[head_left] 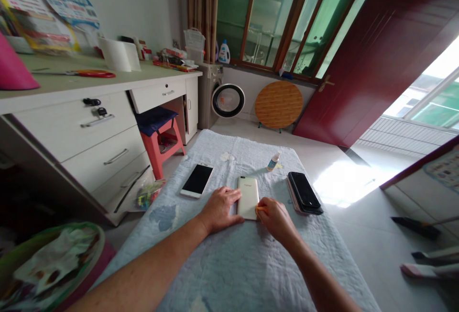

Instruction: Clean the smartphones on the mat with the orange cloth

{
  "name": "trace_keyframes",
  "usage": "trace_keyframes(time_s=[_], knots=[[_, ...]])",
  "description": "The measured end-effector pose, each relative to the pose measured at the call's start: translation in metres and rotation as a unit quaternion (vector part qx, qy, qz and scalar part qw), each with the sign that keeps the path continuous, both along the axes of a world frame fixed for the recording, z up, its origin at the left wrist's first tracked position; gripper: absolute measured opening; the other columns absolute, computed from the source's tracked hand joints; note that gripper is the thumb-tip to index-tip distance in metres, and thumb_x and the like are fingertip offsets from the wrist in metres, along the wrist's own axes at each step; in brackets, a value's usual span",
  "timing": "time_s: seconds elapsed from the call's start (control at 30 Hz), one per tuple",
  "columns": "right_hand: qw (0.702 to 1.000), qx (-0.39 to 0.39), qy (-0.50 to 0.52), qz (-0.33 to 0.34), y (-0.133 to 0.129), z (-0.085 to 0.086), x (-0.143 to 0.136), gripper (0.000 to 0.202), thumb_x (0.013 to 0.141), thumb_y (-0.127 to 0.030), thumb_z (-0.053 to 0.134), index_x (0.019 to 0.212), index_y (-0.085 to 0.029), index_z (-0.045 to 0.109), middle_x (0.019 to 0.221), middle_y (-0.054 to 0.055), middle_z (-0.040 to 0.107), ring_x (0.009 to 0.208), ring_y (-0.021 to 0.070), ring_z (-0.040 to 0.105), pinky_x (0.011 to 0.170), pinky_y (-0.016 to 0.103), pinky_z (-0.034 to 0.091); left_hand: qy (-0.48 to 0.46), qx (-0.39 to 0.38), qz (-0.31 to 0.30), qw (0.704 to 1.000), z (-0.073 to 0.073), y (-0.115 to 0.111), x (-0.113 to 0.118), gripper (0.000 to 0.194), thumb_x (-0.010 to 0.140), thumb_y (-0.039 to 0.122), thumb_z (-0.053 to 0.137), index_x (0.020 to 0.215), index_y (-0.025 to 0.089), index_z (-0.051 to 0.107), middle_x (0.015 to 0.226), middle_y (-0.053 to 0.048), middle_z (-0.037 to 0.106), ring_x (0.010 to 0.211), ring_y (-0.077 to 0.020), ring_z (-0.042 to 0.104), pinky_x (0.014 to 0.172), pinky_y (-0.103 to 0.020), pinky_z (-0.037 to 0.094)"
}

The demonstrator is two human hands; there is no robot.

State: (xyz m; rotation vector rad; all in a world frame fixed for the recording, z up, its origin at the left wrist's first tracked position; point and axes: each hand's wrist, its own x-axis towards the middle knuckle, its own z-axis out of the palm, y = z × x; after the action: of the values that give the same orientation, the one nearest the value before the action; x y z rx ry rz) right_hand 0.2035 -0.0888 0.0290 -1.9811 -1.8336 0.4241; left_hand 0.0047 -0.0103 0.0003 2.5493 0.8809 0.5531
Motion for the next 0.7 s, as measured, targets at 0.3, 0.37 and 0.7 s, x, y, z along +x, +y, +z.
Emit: trace_keyframes(time_s=[0.3,0.37,0.7], knots=[[0.994,0.031,-0.101,-0.032,0.086,-0.017,0.013,0.025,0.085,-0.016,0.042,0.091,-0.013,0.066,0.091,0.010,0.066,0.088,0.0177,0.057,0.078,0.025,0.037,-0.004,0.001,-0.006,1.000,0.003,-0.001,-0.001,0.069,0.067,0.058,0.072,0.123,0.021,0.058,0.134,-0.008,0.055,0.113,-0.0307,0.051,0.099,-0.043,0.038],[0.994,0.026,-0.107,-0.021,0.098,-0.016,0.016,0.026,0.085,-0.015,0.042,0.091,-0.012,0.067,0.091,0.011,0.066,0.089,0.0180,0.057,0.078,0.025,0.037,-0.004,0.003,-0.003,1.000,0.003,-0.001,-0.001,0.070,0.066,0.058,0.072,0.123,0.020,0.058,0.133,-0.008,0.056,0.113,-0.0309,0.051,0.099,-0.043,0.038],[0.984,-0.061,-0.114,0.119,0.138,0.003,0.015,0.024,0.077,-0.014,0.049,0.088,-0.018,0.070,0.085,0.003,0.071,0.077,0.0136,0.060,0.066,0.020,0.037,0.001,0.004,-0.002,1.000,0.002,-0.001,-0.002,0.069,0.067,0.062,0.069,0.121,0.019,0.059,0.129,-0.008,0.059,0.109,-0.0310,0.053,0.098,-0.044,0.038]])
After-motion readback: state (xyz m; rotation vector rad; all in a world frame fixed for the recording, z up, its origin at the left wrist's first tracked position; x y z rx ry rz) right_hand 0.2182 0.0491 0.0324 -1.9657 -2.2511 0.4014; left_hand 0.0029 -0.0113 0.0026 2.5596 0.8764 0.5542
